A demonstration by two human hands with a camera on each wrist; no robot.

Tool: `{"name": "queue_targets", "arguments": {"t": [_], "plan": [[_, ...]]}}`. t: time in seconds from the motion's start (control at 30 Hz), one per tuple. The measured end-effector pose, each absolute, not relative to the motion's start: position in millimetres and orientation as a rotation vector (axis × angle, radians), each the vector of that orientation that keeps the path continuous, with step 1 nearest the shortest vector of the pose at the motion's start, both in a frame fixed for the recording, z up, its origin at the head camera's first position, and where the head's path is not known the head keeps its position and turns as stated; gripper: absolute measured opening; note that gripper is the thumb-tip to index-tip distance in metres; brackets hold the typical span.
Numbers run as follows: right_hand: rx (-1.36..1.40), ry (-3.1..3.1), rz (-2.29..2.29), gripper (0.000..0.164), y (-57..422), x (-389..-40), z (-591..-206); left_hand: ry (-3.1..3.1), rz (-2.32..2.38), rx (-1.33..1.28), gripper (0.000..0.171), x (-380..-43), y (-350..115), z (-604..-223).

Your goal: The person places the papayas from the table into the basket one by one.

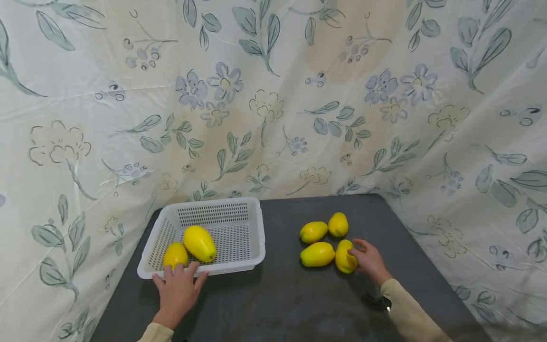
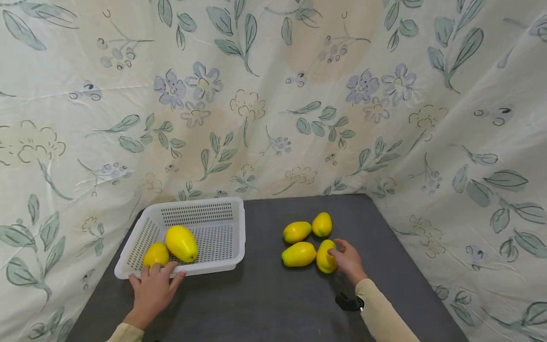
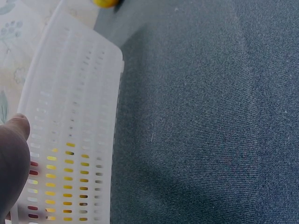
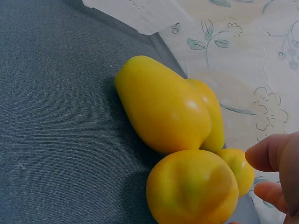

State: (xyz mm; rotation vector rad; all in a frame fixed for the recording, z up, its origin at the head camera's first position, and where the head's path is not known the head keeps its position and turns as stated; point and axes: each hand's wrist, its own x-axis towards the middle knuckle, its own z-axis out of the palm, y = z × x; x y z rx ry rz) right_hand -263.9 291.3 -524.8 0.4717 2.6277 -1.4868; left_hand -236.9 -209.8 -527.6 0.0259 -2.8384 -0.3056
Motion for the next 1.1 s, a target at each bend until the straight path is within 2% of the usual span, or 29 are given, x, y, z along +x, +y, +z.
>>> {"name": "queue_targets", "arguments": {"t": [0.67,1.1], "plan": [[0.411,2.736,-1.314,0.063,282.7,-268.3,-543.7,-2.806,-0.297,0.006,0.041,-236.0,-209.7,-527.5],[0.440,2.712,-1.393,0.063,278.8,-266.8,-545.4,-2.810,-0.302,0.007,0.041,-236.1,-209.6,-526.9]]}}
